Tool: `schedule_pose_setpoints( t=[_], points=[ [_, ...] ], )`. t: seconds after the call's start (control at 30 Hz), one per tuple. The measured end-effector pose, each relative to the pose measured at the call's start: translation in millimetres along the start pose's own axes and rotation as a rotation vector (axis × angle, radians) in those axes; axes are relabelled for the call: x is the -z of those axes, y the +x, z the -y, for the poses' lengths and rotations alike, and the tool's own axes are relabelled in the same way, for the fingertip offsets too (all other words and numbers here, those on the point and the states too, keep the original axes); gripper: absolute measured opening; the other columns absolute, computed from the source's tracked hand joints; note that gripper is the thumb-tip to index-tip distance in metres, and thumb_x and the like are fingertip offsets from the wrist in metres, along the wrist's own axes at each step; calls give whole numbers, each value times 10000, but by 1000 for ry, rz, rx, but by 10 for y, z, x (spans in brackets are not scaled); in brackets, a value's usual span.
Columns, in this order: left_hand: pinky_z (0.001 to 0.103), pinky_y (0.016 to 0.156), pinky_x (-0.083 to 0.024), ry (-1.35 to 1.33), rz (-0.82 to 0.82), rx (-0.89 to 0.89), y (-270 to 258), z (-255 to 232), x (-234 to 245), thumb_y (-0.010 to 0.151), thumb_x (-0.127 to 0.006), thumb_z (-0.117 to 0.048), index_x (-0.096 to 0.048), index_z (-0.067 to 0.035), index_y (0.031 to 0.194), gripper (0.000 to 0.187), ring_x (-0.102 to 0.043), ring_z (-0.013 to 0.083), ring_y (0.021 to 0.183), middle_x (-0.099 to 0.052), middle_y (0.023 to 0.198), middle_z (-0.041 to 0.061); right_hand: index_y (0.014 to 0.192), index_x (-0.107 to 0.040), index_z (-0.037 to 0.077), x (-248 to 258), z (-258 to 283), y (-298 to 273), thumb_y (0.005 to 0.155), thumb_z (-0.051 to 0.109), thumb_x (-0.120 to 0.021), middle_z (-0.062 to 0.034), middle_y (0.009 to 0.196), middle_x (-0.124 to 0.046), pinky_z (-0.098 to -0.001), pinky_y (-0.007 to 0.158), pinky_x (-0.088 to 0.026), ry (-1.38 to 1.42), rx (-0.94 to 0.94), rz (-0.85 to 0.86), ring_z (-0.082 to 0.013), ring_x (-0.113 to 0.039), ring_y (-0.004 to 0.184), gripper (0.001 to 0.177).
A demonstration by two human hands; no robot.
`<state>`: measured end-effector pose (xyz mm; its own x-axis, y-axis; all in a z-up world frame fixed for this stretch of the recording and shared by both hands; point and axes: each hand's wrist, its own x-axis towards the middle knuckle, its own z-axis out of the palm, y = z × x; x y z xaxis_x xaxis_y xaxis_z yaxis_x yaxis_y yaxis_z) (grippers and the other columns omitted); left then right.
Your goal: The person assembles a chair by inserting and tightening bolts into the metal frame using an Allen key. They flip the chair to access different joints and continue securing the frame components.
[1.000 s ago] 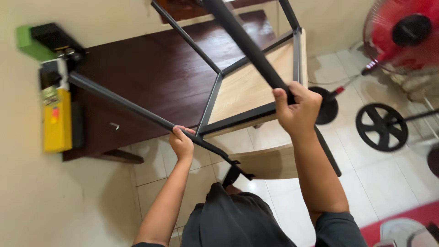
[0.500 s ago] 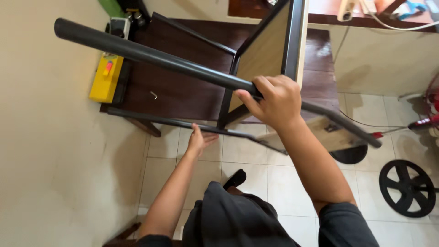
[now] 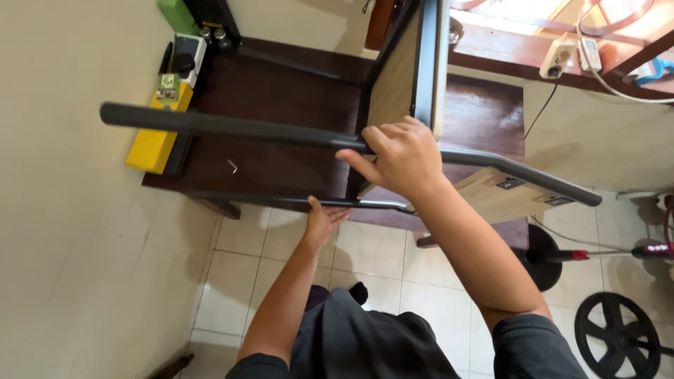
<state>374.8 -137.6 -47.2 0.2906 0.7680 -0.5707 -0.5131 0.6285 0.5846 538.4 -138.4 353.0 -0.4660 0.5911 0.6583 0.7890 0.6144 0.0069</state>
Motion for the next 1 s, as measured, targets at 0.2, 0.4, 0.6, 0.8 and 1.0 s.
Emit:
schedule_pose_setpoints(
  t=[0.2,0.4,0.6,0.8,1.0],
  points=[
    [488,1130,-468,-36,9,10,227,-23,-149,933,-28,-761,-392,188,1405,1121,-601,442,1274,-602,1325,361,671,-597,92,-241,-264,83,926,517,-775,-51,546,-567,-362,636,-491,42,-15,63,-239,-607,540,526],
    [479,1143,-456,-4,29,57,298,-139,-186,943,-31,-741,-347,159,1450,1080,-583,414,1313,-582,1368,339,700,-602,88,-446,-395,127,883,509,-797,-52,561,-561,-357,637,-485,68,-40,17,-246,-592,549,498],
    [469,1149,-443,21,29,126,421,-175,-126,942,-17,-723,-367,109,1472,1047,-571,391,1324,-579,1388,296,693,-600,84,-632,-477,148,849,494,-824,-47,545,-530,-359,603,-459,84,-71,46,-253,-563,529,493],
    [464,1148,-447,4,37,134,537,-234,-49,960,-13,-740,-380,130,1465,1070,-577,396,1327,-585,1390,303,698,-597,80,-740,-447,175,854,494,-830,-48,553,-527,-357,605,-455,83,-89,55,-252,-558,536,500],
    [475,1128,-447,41,-15,166,537,-263,-7,914,-27,-756,-375,62,1481,1054,-572,384,1321,-581,1389,269,689,-597,82,-749,-367,153,855,499,-814,-51,558,-542,-355,612,-465,92,-116,81,-254,-570,542,498]
  ],
)
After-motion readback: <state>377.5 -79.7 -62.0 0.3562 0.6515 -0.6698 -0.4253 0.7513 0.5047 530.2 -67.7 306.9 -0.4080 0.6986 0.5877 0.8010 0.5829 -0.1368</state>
